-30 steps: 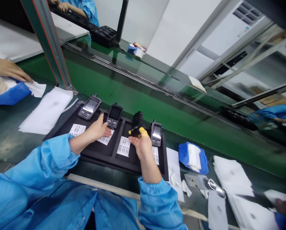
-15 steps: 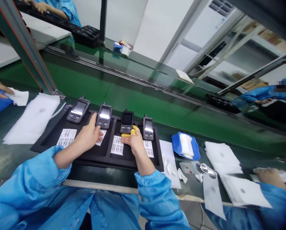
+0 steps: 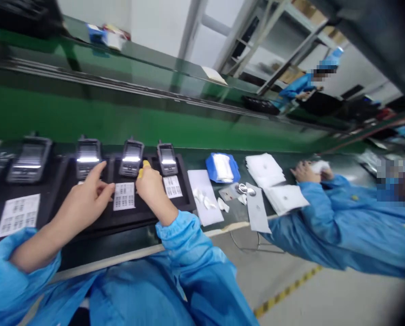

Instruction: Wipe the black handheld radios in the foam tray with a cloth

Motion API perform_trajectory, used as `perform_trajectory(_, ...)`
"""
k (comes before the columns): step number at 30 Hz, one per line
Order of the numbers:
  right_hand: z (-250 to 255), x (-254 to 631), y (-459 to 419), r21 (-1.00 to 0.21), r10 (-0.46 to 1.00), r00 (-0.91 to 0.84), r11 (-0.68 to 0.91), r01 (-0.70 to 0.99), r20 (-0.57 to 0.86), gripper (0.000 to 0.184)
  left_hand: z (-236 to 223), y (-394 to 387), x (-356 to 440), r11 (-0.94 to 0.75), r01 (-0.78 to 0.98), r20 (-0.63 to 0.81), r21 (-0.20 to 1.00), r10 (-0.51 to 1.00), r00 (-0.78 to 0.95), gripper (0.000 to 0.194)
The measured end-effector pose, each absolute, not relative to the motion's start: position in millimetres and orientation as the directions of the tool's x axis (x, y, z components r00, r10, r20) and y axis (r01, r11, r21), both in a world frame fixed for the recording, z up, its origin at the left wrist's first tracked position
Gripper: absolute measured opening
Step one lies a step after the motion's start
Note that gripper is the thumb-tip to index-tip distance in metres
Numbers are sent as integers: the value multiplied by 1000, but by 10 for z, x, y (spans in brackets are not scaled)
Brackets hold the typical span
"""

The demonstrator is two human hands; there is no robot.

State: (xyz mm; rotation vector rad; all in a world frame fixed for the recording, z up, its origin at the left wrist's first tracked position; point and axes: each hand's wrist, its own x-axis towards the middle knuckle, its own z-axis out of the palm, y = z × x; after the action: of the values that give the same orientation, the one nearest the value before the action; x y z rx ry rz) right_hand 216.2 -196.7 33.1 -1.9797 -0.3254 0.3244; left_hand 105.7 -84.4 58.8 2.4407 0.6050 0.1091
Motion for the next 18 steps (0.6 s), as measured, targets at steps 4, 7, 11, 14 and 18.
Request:
perform_trajectory(4,496,2155,-2534,-856,385,922,-458,240,53,31,625,-943,1174,-779,425,-88,461,437,895,64)
perform_trajectory(7,472,2267,-3297,-766,310,943,-575,286,120,33,641,-1037,1166,-785,458,-75,416,472,878,63)
perform_trajectory(11,241,2474,-4258,-611,-83,996,-790,-54,18,33,541,-1168,1093,-786,439,-9,435,484,875,59)
perform_trajectory(14,13,2523,-4569,-605,-68,997,-793,-73,-31,28,424,-1247,1069,-803,413,76,429,488,870,57)
perform_trajectory(18,-281,2512,-4533,-695,67,994,-719,-12,-87,23,350,-1304,1088,-783,453,64,427,526,848,50)
